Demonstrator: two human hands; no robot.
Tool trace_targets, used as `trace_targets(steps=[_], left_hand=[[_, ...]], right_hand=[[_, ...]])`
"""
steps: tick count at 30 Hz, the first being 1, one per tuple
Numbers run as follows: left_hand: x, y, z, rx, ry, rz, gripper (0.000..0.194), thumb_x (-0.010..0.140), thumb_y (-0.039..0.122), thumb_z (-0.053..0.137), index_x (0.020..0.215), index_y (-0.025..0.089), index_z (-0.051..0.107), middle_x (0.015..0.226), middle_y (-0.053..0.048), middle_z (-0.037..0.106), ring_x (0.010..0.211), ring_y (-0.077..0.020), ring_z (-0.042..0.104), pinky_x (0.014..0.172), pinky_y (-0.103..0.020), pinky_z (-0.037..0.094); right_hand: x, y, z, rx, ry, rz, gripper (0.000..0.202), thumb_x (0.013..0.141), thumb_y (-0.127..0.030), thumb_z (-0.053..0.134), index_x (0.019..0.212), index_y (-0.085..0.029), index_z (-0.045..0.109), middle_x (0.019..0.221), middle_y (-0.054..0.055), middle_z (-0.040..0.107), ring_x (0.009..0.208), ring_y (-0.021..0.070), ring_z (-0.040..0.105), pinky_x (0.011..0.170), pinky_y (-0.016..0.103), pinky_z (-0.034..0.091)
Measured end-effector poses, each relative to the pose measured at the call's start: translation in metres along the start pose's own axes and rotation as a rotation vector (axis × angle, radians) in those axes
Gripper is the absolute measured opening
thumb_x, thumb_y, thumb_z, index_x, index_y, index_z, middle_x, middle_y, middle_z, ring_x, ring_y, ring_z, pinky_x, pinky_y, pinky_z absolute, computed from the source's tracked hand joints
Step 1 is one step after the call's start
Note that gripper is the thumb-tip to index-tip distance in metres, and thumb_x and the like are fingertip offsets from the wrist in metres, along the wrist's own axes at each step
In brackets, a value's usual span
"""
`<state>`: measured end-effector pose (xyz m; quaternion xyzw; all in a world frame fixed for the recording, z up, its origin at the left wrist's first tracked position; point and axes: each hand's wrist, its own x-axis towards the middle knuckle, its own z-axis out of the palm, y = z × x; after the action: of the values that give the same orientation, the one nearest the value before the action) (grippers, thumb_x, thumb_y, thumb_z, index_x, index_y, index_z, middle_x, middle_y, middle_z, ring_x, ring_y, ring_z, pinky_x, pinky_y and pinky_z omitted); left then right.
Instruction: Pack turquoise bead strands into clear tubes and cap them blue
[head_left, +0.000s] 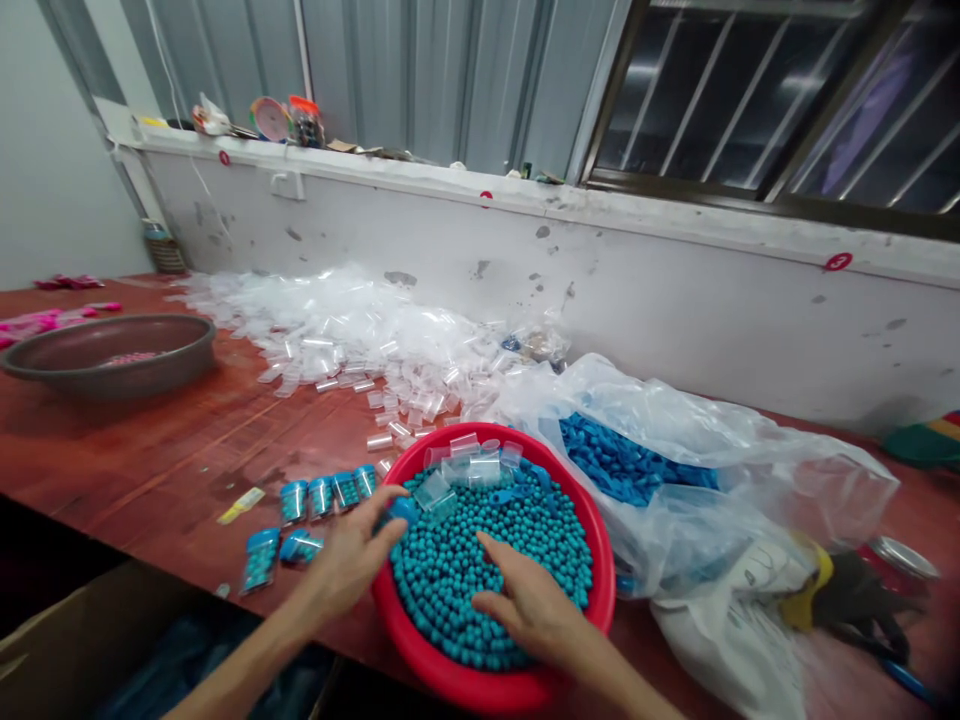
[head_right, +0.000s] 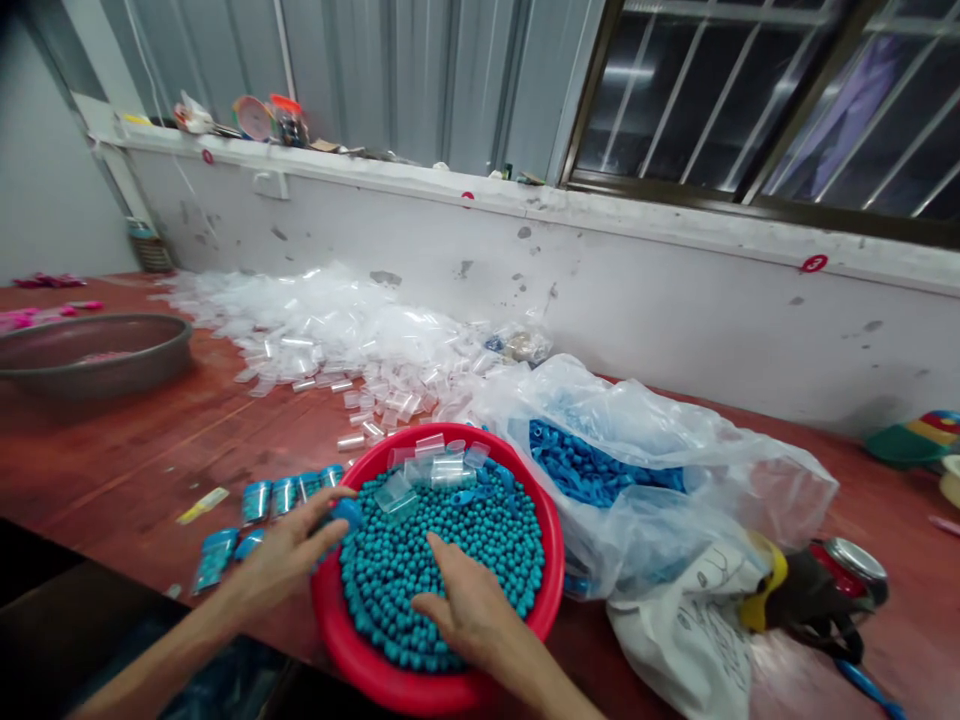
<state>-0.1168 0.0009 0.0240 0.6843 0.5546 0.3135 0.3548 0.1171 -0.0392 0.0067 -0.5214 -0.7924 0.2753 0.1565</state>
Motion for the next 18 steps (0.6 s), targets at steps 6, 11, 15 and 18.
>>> trace_targets(steps=[6, 11, 15, 18], left_hand=[[0.010, -0.012, -0.040, 0.490, 0.393, -0.054, 0.047, 0.079, 0.034, 0.035, 0.121, 0.014, 0.042, 0.099, -0.010, 0.058, 0.093, -0.0255, 0.053, 0.078, -0.035, 0.039], [0.008, 0.009, -0.006, 0.151, 0.141, 0.021, 0.035, 0.080, 0.033, 0.036, 0.107, 0.018, 0.052, 0.067, 0.000, 0.059, 0.063, -0.0160, 0.056, 0.062, -0.026, 0.042], [0.007, 0.016, 0.022, 0.017, 0.114, 0.023, 0.029, 0.076, 0.027, 0.042, 0.101, 0.017, 0.054, 0.074, -0.002, 0.059, 0.068, -0.0164, 0.055, 0.066, -0.026, 0.041], [0.012, 0.015, 0.038, -0.039, 0.084, -0.032, 0.028, 0.073, 0.023, 0.044, 0.098, 0.016, 0.052, 0.089, -0.006, 0.059, 0.080, -0.0180, 0.055, 0.073, -0.028, 0.040]], right_hand=[[0.054, -0.007, -0.008, -0.420, 0.049, -0.160, 0.030, 0.081, -0.010, 0.039, 0.108, -0.018, 0.049, 0.100, 0.007, 0.056, 0.085, 0.0190, 0.057, 0.068, 0.028, 0.046], [0.092, -0.018, 0.017, -0.588, -0.008, -0.233, 0.031, 0.082, -0.006, 0.032, 0.107, -0.019, 0.046, 0.100, 0.010, 0.055, 0.078, 0.0201, 0.057, 0.059, 0.030, 0.045], [0.094, -0.007, 0.025, -0.519, -0.043, -0.141, 0.024, 0.082, -0.007, 0.031, 0.092, -0.015, 0.051, 0.091, 0.012, 0.057, 0.074, 0.0204, 0.057, 0.060, 0.030, 0.043], [0.087, 0.008, 0.013, -0.448, -0.049, -0.067, 0.018, 0.074, -0.008, 0.044, 0.090, -0.013, 0.050, 0.085, 0.011, 0.059, 0.072, 0.0197, 0.056, 0.059, 0.028, 0.041]])
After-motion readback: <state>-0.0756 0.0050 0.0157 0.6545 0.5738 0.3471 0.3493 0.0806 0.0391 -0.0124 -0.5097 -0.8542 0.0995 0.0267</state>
